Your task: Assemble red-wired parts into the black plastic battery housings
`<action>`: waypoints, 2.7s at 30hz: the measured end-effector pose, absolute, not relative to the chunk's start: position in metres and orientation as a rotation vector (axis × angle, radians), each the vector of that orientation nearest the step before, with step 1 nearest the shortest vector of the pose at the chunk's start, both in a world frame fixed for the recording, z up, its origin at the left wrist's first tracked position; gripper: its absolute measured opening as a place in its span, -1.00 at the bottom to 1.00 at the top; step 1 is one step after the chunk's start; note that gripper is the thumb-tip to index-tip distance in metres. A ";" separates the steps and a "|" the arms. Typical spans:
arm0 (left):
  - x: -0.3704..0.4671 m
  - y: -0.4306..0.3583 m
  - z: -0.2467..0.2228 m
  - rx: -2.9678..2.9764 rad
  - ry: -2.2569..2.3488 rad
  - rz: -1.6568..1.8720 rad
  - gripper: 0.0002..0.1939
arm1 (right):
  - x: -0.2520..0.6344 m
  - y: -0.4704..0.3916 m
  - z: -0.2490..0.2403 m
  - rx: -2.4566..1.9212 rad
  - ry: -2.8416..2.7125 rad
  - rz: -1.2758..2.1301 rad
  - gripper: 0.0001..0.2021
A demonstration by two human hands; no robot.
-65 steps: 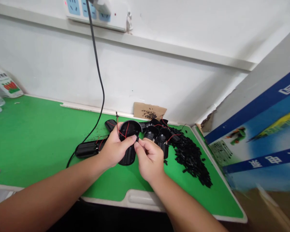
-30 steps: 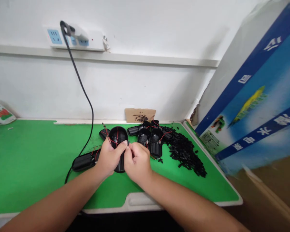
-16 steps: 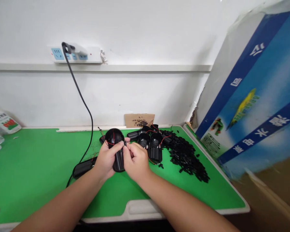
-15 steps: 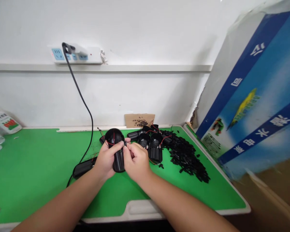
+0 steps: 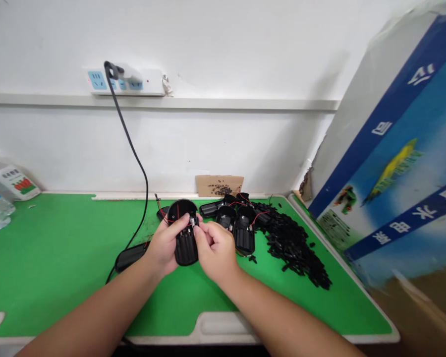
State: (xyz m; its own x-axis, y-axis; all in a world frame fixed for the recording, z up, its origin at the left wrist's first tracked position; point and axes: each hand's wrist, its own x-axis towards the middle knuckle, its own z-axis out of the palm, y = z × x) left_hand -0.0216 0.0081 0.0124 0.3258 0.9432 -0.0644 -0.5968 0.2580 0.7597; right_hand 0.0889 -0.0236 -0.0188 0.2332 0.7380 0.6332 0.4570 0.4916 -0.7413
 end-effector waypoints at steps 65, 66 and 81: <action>-0.030 0.008 0.030 0.732 0.868 0.934 -0.67 | 0.098 -0.031 -0.005 -0.836 -1.522 0.180 -0.76; -0.031 0.008 0.031 0.738 0.870 0.930 -0.68 | 0.098 -0.032 -0.004 -0.825 -1.526 0.172 -0.76; -0.030 0.009 0.026 0.808 0.860 0.790 -0.71 | 0.094 -0.024 0.000 -0.778 -0.854 1.231 -0.72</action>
